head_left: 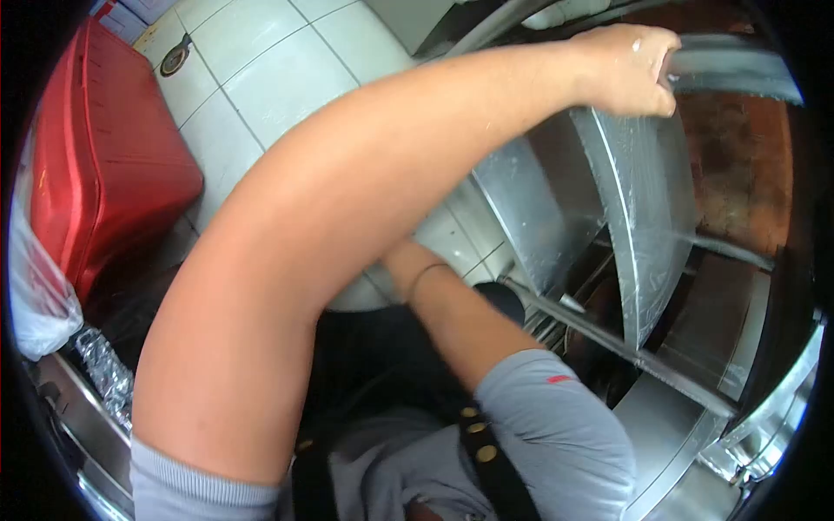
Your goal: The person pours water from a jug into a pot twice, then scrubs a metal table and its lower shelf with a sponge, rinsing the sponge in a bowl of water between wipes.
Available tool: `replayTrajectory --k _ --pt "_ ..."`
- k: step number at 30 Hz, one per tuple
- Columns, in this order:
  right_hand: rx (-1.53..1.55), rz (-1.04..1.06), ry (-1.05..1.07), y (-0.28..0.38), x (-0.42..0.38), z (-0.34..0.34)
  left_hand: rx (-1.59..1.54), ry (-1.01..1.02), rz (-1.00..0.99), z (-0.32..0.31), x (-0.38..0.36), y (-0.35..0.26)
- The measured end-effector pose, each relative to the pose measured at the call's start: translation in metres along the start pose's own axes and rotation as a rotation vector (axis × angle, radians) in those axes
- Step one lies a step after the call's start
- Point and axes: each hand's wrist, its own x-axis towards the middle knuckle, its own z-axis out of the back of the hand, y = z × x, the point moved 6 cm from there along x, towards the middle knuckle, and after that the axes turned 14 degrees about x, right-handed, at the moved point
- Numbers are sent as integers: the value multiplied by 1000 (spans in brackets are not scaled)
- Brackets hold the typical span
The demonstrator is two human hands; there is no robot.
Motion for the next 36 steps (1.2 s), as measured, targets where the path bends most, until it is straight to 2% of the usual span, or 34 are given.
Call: replayTrajectory --k 1,4,7,10,11,12,13,14,16,17,18,19,21,22,23,26,27,29,33,36 --pt "26 -7 3 -2 -1 -1 -26 -42 0 -2 -3 2" --pt "106 -28 22 -10 3 6 -15 15 31 -6 -4 11" --pt "303 -48 92 -25 14 31 -1 -38 35 -8 -7 12" --pt "490 -196 282 -35 8 104 40 -78 20 -8 -8 9" --pt "390 -344 432 -43 0 131 17 -98 48 -7 -10 10" --pt "294 -289 303 -82 -20 157 1 -79 56 -9 -11 11" --pt "320 -335 161 -80 -40 201 -6 -61 55 -11 -10 13" --pt "193 -246 -29 -74 -62 243 30 -118 29 -19 -4 21" --pt "-66 -218 -320 -91 -125 293 31 -180 20 -19 -4 21" --pt "-266 -321 -405 -115 -166 304 40 -223 -1 -17 -7 20" --pt "-370 -520 -434 -135 -196 303 30 -208 -9 -17 -7 19" --pt "-262 -580 -492 -161 -219 290 14 -178 14 -16 -10 18" --pt "-380 -595 -265 -185 -196 239 19 -178 46 -16 -17 16" --pt "-375 -523 -171 -188 -169 216 37 -50 93 -18 -19 20" --pt "-365 -496 -117 -206 -135 208 43 -35 105 -19 -16 24" --pt "-372 -401 -28 -265 -34 229 75 -92 23 -27 -9 23" --pt "-377 -391 -31 -278 -29 242 79 -87 39 -28 -10 22" --pt "-379 -400 -91 -285 -49 283 94 -50 61 -24 -14 21" --pt "-430 -575 -233 -285 -170 341 57 -71 71 -19 -25 22" --pt "-461 -614 -233 -302 -179 325 13 -34 50 -17 -28 24"
